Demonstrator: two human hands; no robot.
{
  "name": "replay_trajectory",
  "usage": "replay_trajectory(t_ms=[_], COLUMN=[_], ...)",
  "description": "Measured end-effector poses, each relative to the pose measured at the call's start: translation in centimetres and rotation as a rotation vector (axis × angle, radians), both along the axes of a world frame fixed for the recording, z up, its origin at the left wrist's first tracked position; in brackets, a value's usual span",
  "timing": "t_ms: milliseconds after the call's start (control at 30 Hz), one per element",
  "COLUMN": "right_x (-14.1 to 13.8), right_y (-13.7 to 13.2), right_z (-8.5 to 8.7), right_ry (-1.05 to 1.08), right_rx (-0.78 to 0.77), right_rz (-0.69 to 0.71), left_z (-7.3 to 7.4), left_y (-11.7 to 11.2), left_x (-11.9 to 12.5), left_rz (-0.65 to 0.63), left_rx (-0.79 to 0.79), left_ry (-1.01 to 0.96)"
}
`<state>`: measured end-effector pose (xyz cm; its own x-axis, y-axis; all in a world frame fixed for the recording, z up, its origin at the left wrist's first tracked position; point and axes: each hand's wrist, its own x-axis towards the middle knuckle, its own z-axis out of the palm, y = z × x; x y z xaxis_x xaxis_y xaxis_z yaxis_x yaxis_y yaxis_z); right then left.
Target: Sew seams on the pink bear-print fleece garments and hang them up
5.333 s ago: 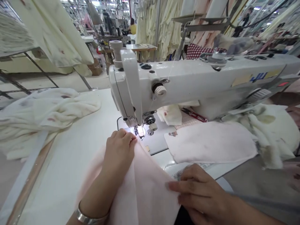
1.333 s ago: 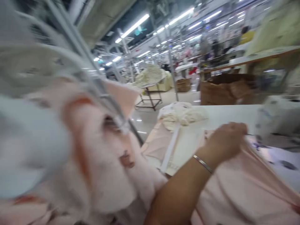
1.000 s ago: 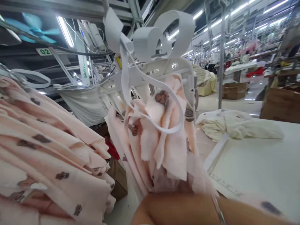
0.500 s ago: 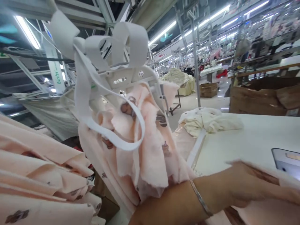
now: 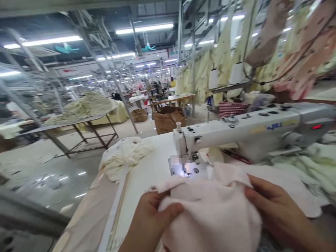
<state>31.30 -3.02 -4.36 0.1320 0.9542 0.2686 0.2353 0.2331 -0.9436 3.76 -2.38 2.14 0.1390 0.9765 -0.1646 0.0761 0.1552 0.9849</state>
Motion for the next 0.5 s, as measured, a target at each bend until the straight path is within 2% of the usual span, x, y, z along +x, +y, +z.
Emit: replay_trajectory(t_ms=[67,133,233,300,367,433,500], right_x=[-0.5,-1.0,-1.0,-0.5,0.1,0.4,0.5], right_y=[0.7,1.1,1.3,1.3,1.4,1.5,1.7], right_z=[0.4,0.3,-0.1,-0.2,0.0,0.3,0.4], right_ry=[0.253,0.414,0.374,0.266,0.167,0.059,-0.114], right_rx=[-0.083,-0.114,-0.117,-0.113,-0.113,-0.079,0.029], right_rz=[0.027,0.008,0.035,0.113,0.192,0.213,0.185], left_z=[-0.8,-1.4,-1.6,-1.3,-1.0,-0.9,-1.0], left_y=[0.7,1.2,1.4,1.4,1.3,1.3,1.4], left_x=[0.0,0.2,0.5,0.3,-0.1,-0.8,-1.3], left_rz=[0.108,0.233,0.375,0.353,0.263,0.144,0.035], left_rx=[0.106,0.215,0.262,0.257,0.252,0.238,0.230], left_ry=[0.315,0.490,0.453,0.316,0.235,0.252,0.316])
